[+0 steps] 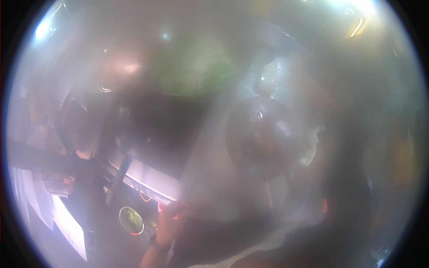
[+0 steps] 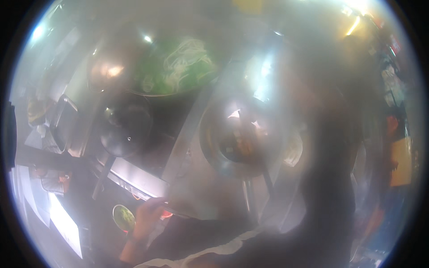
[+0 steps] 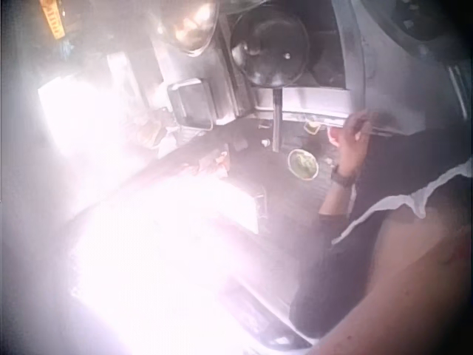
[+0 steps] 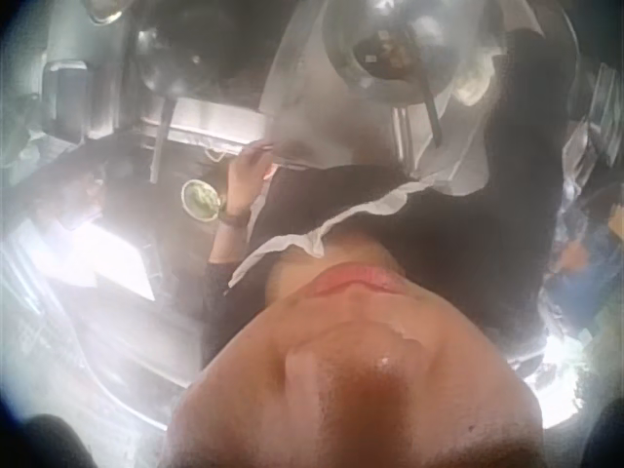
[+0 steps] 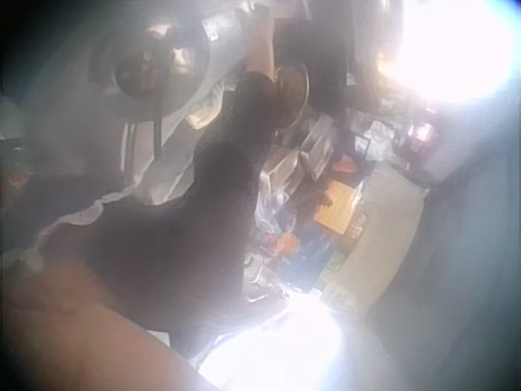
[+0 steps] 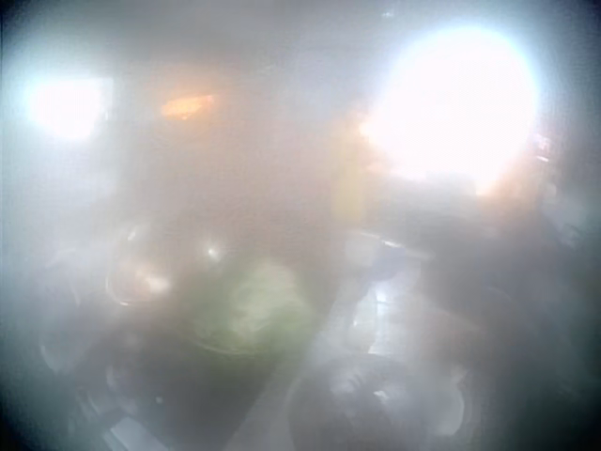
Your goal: Cooking noodles and vegetables in a pan over a burner at a street food stall.
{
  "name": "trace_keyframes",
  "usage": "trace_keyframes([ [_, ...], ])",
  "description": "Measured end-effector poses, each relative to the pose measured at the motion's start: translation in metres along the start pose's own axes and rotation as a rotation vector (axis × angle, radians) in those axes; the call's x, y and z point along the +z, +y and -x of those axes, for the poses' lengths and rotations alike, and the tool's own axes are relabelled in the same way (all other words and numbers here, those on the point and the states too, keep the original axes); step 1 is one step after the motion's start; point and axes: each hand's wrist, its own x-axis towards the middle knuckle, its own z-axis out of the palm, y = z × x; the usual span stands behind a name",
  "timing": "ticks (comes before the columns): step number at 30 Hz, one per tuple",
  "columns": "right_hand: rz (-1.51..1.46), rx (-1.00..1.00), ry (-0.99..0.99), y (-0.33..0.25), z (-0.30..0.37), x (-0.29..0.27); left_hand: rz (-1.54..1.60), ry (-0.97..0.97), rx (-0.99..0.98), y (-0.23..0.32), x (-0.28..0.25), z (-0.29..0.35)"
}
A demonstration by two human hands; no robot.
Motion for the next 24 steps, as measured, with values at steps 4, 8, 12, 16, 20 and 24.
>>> trace_keyframes([
  [4, 0.035, -0.123, 0.007, -0.043, 0.088, -0.021, -0.201, -0.817, 0.246, -0.033, 0.057, -0.065],
  [8, 0.028, -0.396, -0.101, -0.13, 0.17, -0.036, 0.116, -1.117, 0.374, -0.109, 0.156, -0.083],
  [12, 0.06, -0.564, -0.252, -0.165, 0.206, -0.062, 0.986, -1.387, -0.43, -0.079, 0.219, -0.067],
  [16, -0.483, 0.101, -0.221, -0.171, 0.209, -0.043, 0.938, -1.22, -0.324, -0.027, 0.216, -0.048],
  [20, -0.071, -0.428, 0.165, -0.146, 0.167, -0.024, 0.684, -0.84, -0.2, -0.025, 0.175, -0.054],
  [24, -0.297, -0.287, 0.432, -0.132, 0.138, -0.031, 0.444, -0.683, 0.117, -0.023, 0.155, -0.056],
])
